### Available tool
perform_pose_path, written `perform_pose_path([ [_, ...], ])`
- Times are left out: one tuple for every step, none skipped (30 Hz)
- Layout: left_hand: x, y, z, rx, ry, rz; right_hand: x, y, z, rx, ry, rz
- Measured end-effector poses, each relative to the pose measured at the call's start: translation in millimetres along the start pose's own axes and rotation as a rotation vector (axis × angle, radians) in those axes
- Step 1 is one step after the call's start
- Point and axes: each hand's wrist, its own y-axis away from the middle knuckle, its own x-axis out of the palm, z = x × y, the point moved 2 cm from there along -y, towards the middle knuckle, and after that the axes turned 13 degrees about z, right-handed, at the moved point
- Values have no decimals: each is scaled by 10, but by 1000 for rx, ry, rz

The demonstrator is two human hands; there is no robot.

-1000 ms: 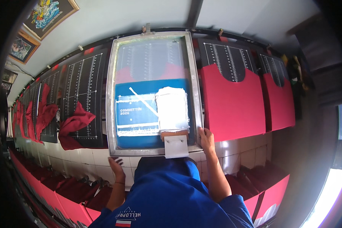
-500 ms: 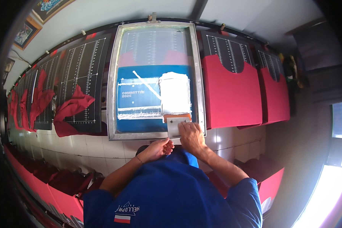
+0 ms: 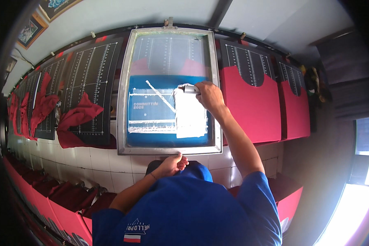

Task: The person places red t-shirts onto a screen printing table and applies white ink using a screen printing frame.

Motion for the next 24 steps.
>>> perform_pose_path([
  [19, 4, -10, -3, -7, -8, 32, -66, -41, -2, 11, 14],
  [24, 18, -3, -3, -8, -20, 62, -113, -29, -9, 22, 32],
  [29, 21, -6, -6, -11, -30, 103, -113, -14, -17, 44, 60],
  [34, 13, -20, 2, -19, -32, 124, -96, -8, -32, 62, 35],
  [26, 21, -5, 10, -21, -38, 153, -65, 36, -49, 76, 17],
  [21, 25, 13, 16, -24, -44, 174, -21, 72, -65, 90, -3],
  [17, 26, 30, 17, -37, -47, 181, 39, 90, -66, 114, -12],
  [26, 30, 15, 20, -51, -50, 170, 93, 124, -59, 99, 11],
  [36, 34, 2, 23, -66, -53, 160, 158, 159, -51, 85, 33],
  [46, 43, -6, 22, -69, -56, 177, 234, 185, -42, 70, 55],
  [64, 46, -12, 20, -73, -54, 220, 341, 191, -28, 63, 57],
  [60, 47, -6, 20, -76, -54, 245, 448, 217, -47, 53, 50],
  [55, 45, -1, 25, -74, -55, 272, 572, 249, -51, 35, 53],
  [43, 40, 10, 31, -72, -56, 284, 693, 298, -58, 17, 55],
  [44, 32, 12, 34, -72, -54, 313, 810, 317, -58, 4, 55],
  [47, 26, 18, 37, -80, -59, 353, 918, 331, -58, -10, 54],
  [59, 31, 10, 40, -88, -66, 381, 1006, 372, -57, -37, 31],
  [70, 37, 0, 44, -96, -74, 393, 1093, 409, -63, -33, -1],
  [67, 54, -26, 16, -173, -65, 404, 1148, 437, -48, -37, -6],
  [91, 100, -89, -17, -252, -55, 414, 1210, 460, -26, -42, -12],
  [158, 143, -163, -48, -331, -45, 452, 1263, 461, -27, -52, -24],
  [245, 190, -243, 7, -742, -129, 505, 1311, 451, -28, -62, -36],
  [426, 281, -355, 63, -1155, -211, 550, 1351, 452, -27, -73, -49],
  [642, 372, -454, 122, -1564, -292, 597, 1389, 462, -34, -64, -54],
])
